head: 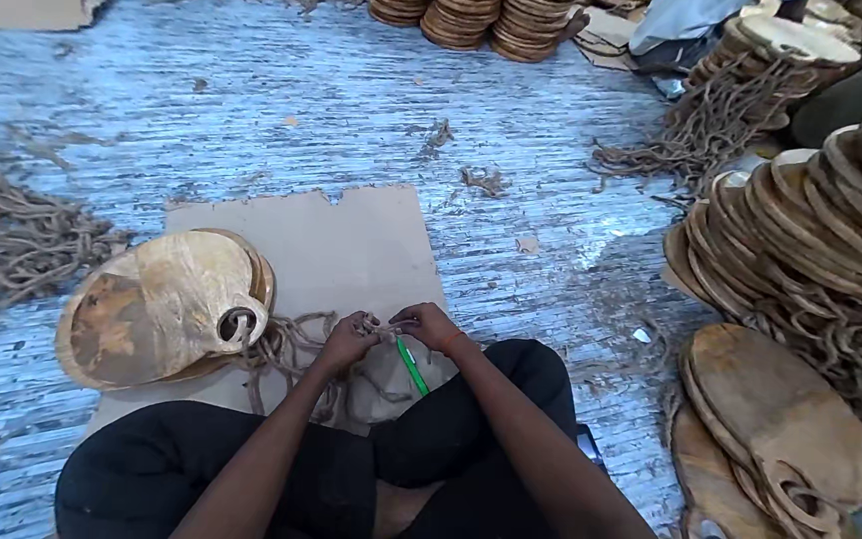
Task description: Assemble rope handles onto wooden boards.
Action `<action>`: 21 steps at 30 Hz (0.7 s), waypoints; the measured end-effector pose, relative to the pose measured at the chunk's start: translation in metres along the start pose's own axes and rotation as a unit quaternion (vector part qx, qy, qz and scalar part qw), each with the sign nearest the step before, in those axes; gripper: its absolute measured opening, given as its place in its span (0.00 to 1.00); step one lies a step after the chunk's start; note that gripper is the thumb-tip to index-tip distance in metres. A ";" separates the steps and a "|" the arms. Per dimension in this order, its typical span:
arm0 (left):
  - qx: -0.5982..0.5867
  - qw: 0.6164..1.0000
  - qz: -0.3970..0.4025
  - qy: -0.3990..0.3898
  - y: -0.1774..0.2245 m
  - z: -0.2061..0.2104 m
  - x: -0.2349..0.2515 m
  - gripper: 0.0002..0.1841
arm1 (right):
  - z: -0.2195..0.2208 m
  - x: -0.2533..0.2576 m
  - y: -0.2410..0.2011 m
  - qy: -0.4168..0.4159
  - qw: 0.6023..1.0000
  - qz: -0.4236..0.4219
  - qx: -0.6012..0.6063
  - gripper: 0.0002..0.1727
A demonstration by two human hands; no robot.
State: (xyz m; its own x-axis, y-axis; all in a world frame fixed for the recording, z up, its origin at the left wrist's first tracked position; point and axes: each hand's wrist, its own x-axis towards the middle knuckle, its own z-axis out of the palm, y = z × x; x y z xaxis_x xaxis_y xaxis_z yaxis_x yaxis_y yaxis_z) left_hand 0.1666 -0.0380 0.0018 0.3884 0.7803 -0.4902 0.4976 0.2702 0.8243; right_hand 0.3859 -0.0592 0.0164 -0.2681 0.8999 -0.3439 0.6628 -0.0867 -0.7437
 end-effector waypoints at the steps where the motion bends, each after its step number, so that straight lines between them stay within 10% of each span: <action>1: 0.006 1.000 -0.003 0.000 -0.002 0.001 0.000 0.19 | 0.004 0.008 0.009 -0.013 1.000 0.004 -0.016 0.12; 6: 0.043 0.998 0.020 0.045 -0.011 0.013 0.006 0.29 | 0.013 0.018 0.015 -0.024 0.998 0.022 -0.051 0.13; 21: 0.038 0.994 -0.043 0.098 -0.002 0.035 0.012 0.13 | 0.008 0.023 0.011 -0.011 0.995 0.096 0.008 0.13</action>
State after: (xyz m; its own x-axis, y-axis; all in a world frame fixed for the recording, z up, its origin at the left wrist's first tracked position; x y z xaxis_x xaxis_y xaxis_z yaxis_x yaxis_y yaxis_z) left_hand 0.1972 -0.0488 -0.0161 0.1878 0.8528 -0.4873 0.5819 0.3031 0.7546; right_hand 0.3814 -0.0431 -0.0046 -0.1530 0.8571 -0.4919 0.6927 -0.2620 -0.6720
